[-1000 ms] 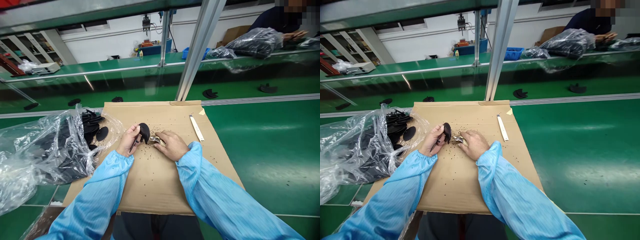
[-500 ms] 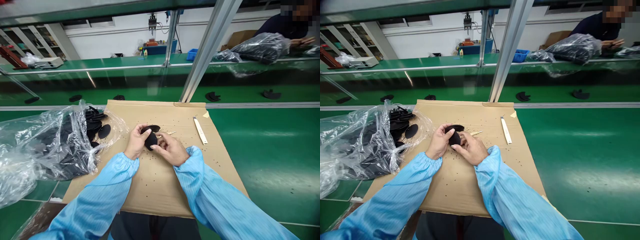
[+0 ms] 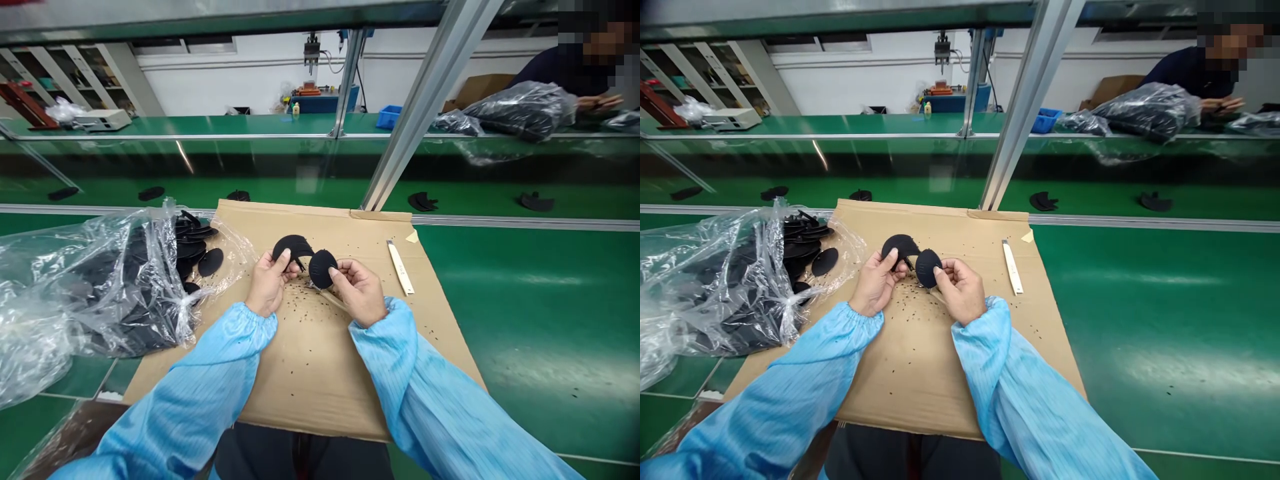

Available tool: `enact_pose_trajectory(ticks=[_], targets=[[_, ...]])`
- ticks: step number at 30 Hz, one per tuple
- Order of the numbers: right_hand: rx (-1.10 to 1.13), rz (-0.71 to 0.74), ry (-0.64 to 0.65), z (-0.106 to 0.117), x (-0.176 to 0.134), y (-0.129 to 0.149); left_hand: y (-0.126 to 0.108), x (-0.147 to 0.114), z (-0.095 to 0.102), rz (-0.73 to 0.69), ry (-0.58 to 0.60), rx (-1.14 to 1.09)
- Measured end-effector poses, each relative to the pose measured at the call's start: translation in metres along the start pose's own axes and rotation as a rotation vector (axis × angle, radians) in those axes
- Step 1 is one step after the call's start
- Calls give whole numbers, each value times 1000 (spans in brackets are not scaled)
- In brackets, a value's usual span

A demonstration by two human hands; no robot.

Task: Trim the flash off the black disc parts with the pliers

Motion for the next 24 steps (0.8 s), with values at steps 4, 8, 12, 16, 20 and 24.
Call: enact_pose_trajectory(ticks=[4,8,12,16,20,24], targets=[[20,-4,-19,-2,-1,1,3,-4,-2,77,31,-56],[-23,18,1,-2,-1,0,6,-9,-5,165,135,-50],[-48,34,5,-1,-1,-2,8,-14,-5,188,194,-8],[-64,31,11,-1,-1,-4,8,-15,-5,179,228,26],[-55,9,50,-3,-2,-5,8,-15,-5,167,250,22],[-106,29,87,-2,-1,-5,7,-16,-4,200,256,33]])
Point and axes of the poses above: each hand's wrist, its own x-axis towards the middle knuckle, its own z-axis out of the back of the hand, y = z × x, the point moved 1 cm from there along x, towards the middle knuckle, and after that the axes turned 11 degrees about -x, right-handed, at the moved point
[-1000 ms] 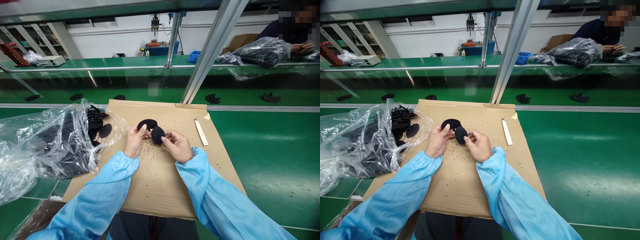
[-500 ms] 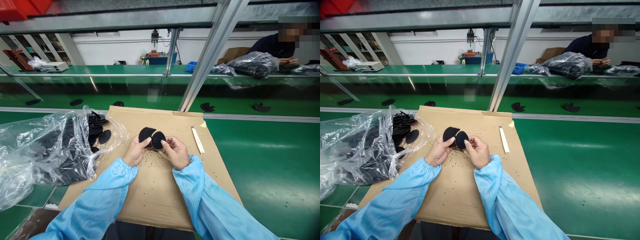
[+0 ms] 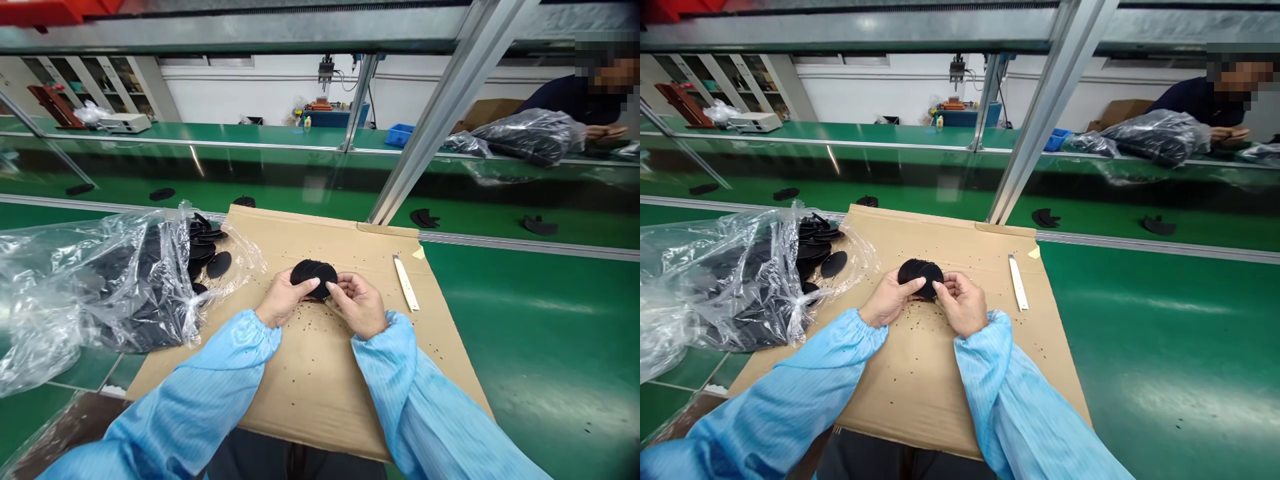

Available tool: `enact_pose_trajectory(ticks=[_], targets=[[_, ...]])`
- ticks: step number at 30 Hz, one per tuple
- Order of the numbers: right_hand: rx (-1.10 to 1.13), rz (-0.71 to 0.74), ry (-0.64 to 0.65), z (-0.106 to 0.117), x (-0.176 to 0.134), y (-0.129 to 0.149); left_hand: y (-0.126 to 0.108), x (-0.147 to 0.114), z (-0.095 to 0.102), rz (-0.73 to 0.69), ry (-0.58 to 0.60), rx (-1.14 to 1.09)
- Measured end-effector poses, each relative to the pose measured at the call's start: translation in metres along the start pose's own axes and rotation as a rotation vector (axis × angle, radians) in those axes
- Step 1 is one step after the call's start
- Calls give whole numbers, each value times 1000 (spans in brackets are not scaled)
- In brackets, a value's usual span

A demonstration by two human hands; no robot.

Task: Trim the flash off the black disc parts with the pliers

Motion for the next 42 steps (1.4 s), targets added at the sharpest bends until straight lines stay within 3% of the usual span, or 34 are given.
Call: enact_pose_trajectory(ticks=[6,10,21,27,34,42], targets=[[-368,161,187,8,1,11,-3,-5,0,127,106,27],[-366,210,280,10,0,15,-6,-6,-1,126,147,23],[-362,262,264,15,0,16,-3,-3,4,61,204,48],[-446,249,210,11,-2,15,-2,-3,1,64,161,31],[-428,252,-5,9,-6,13,-1,-2,-1,27,144,20],[-439,254,15,10,-3,12,2,0,2,32,126,49]])
Point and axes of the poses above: each hand's wrist, its own x-axis towards the middle knuckle, its own z-axis out of the back of the hand, y = z × x, the point moved 1 cm from there along x, towards the middle knuckle, and after that the axes turned 11 degrees about -x, right-handed, at the moved point
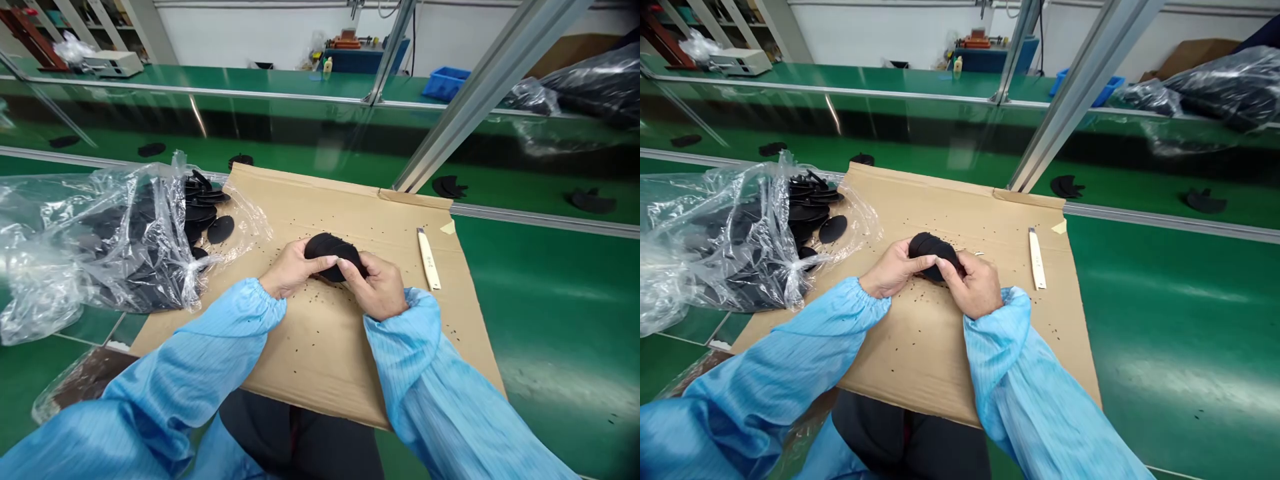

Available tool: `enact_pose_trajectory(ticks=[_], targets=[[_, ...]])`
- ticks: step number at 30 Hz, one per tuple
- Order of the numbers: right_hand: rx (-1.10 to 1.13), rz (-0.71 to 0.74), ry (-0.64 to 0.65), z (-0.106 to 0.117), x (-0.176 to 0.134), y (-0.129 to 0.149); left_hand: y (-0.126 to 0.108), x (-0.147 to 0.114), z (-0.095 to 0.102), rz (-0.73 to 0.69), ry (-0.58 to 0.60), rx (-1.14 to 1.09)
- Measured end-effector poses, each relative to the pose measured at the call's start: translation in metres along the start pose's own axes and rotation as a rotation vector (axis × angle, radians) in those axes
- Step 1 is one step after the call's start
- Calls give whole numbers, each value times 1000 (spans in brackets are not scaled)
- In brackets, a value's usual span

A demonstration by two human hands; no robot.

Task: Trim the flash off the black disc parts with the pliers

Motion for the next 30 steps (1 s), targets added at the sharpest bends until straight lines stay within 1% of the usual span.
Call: enact_pose_trajectory(ticks=[4,9,13,17,22,26,30], targets=[[54,-33,32,0,0,0,0,1,-1,14,-56,-28],[4,-23,-20,0,1,2,1,2,0,-11,-53,-35],[24,-18,1,-1,3,1,-1,3,1,-5,-72,-39],[2,10,-3,-2,4,-1,-2,4,0,-55,-79,-8],[40,-35,30,-3,2,-2,-2,3,0,-33,-105,17],[69,-71,56,-3,1,-1,-1,4,3,-44,-123,9],[98,-78,50,-5,1,0,0,5,5,-54,-126,18]])
Point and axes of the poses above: each hand's wrist, its own x-axis towards the middle knuckle, its own z-axis out of the back of the hand, y = z × x, the point moved 1 cm from there along x, towards the middle knuckle, and after that the axes turned 11 degrees about -x, right-handed, at the moved point
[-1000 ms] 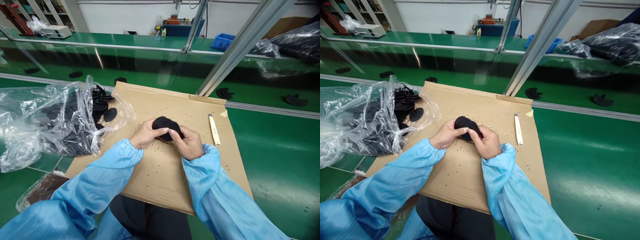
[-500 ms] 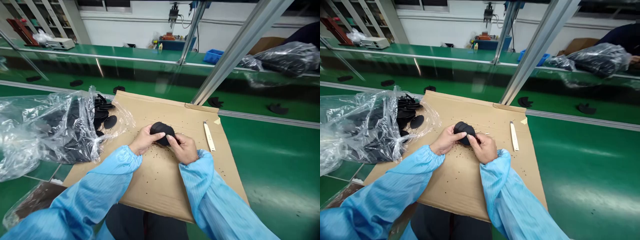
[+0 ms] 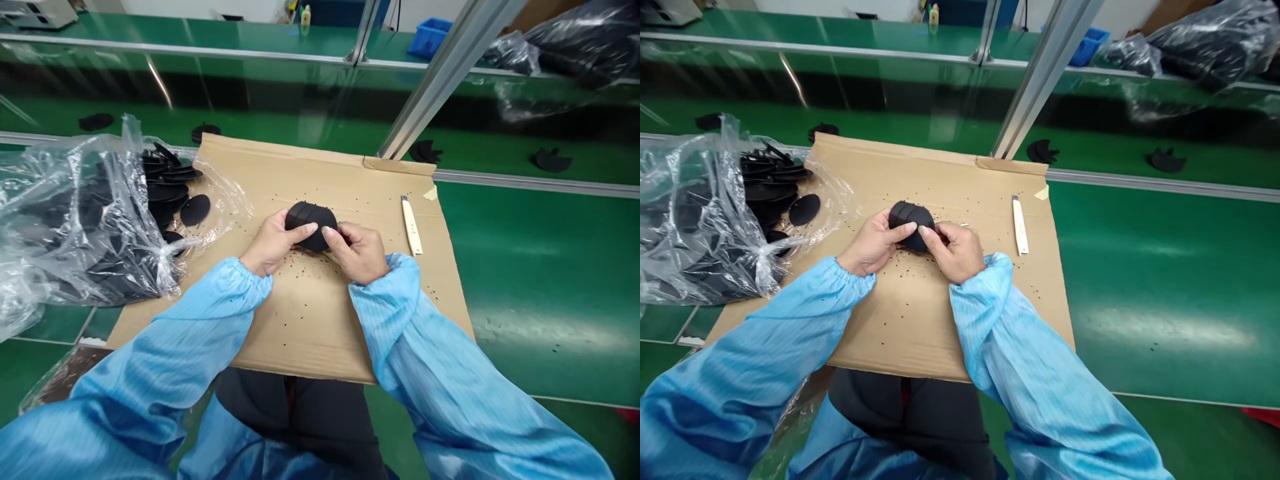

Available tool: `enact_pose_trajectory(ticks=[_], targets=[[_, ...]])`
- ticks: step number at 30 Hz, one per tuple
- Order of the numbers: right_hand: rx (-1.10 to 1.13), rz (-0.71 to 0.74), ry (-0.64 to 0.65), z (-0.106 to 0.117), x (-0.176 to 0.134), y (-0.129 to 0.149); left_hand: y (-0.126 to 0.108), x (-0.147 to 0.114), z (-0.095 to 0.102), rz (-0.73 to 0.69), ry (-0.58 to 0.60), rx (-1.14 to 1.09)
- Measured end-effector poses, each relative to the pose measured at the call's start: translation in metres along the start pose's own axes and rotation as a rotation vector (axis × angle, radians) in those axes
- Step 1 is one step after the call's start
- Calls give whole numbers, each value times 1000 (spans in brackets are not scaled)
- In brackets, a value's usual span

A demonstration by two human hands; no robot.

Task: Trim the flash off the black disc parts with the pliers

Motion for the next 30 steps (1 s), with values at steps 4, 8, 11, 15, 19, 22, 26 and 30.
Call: enact_pose_trajectory(ticks=[4,8,11,15,19,22,26,30], targets=[[26,-14,4,-3,0,-1,0,0,0,13,-15,-9],[26,5,2,-3,0,-3,-2,-1,-1,24,0,-5],[32,18,7,-2,0,-3,-2,-1,-1,21,5,9],[38,14,21,-2,1,-3,-1,0,0,33,3,2],[28,6,23,-3,1,-4,0,1,1,38,11,0],[-12,8,19,-3,2,-6,-1,0,1,36,21,-2],[-72,22,37,-2,3,-6,-1,0,0,33,16,-19],[-156,13,33,0,4,-6,0,2,1,35,15,-28]])
Point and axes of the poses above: each hand's wrist, its own x-axis towards the middle knuckle, its own z-axis out of the back of the hand, y = z × x, the point moved 1 cm from there along x, towards the middle knuckle, and after that the axes turned 11 degrees about -x, right-handed, at the moved point
